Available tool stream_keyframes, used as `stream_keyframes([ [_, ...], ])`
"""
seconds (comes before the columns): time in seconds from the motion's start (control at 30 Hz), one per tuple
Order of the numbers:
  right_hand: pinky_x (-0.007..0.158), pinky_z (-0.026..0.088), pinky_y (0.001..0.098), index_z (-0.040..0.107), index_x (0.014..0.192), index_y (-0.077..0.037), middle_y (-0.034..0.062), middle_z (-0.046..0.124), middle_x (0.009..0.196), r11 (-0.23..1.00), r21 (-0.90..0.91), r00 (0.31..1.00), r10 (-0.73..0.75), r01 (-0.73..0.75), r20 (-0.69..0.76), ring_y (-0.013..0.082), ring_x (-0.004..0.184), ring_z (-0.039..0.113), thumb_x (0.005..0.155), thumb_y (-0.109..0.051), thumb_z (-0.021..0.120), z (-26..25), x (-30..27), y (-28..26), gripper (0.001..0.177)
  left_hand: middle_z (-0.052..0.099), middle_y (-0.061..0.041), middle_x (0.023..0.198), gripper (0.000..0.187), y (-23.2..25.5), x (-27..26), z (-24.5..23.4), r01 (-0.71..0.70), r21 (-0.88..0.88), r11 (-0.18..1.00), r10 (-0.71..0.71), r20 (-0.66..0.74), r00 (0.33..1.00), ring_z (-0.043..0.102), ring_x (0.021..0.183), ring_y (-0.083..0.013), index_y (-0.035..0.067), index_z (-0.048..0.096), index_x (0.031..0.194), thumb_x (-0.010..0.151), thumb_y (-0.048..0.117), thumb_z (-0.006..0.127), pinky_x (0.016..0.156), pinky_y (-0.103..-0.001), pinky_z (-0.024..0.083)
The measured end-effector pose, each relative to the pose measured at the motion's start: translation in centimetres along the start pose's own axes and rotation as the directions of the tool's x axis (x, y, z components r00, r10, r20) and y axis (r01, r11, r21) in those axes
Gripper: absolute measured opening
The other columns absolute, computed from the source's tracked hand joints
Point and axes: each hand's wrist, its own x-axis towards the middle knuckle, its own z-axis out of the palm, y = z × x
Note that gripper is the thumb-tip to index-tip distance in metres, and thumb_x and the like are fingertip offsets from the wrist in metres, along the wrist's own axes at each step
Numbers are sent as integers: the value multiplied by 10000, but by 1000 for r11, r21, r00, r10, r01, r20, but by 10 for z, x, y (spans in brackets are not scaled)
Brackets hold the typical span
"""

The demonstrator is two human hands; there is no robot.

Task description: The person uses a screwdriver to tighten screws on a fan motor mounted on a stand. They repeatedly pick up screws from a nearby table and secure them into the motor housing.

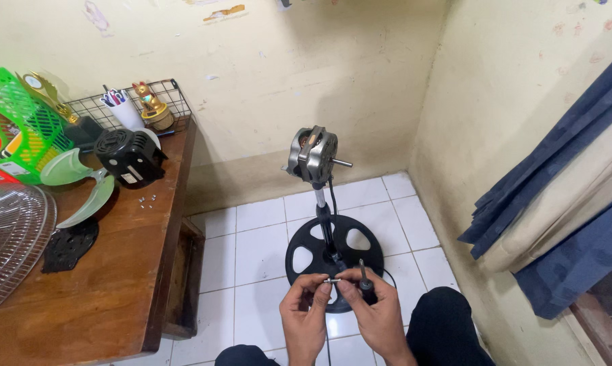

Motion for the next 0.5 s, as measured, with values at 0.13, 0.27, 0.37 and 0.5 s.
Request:
stream_keyframes([
  [0.13,655,474,238,774,984,6,14,692,819,1000,23,999,8,-7,-35,73,731,569,906,-183,747,1,1,0,206,689,-23,844,233,9,1,2,46,-26,999,-46,-8,999,618,793,-88,9,750,1082,893,146,748,710,-234,501],
  [0.27,637,451,240,768,980,10,16,672,810,1000,7,999,-8,8,-42,77,717,540,906,-177,751,2,0,0,202,716,-24,841,232,13,2,2,77,15,997,-76,-24,997,636,785,-89,6,746,1050,904,186,733,699,-238,518],
  [0.37,660,464,238,762,974,10,17,665,823,999,-6,999,-48,47,-26,83,739,558,913,-178,745,4,0,0,199,697,-35,799,221,11,3,4,82,51,995,-81,-28,996,618,744,-100,-23,752,995,911,182,762,674,-249,506],
  [0.5,659,466,245,762,976,4,24,657,824,998,-17,998,-66,66,-22,97,738,564,913,-184,742,5,0,0,199,679,-26,769,215,8,2,2,81,83,993,-79,-29,996,610,721,-95,-14,758,997,903,179,770,661,-248,500],
])
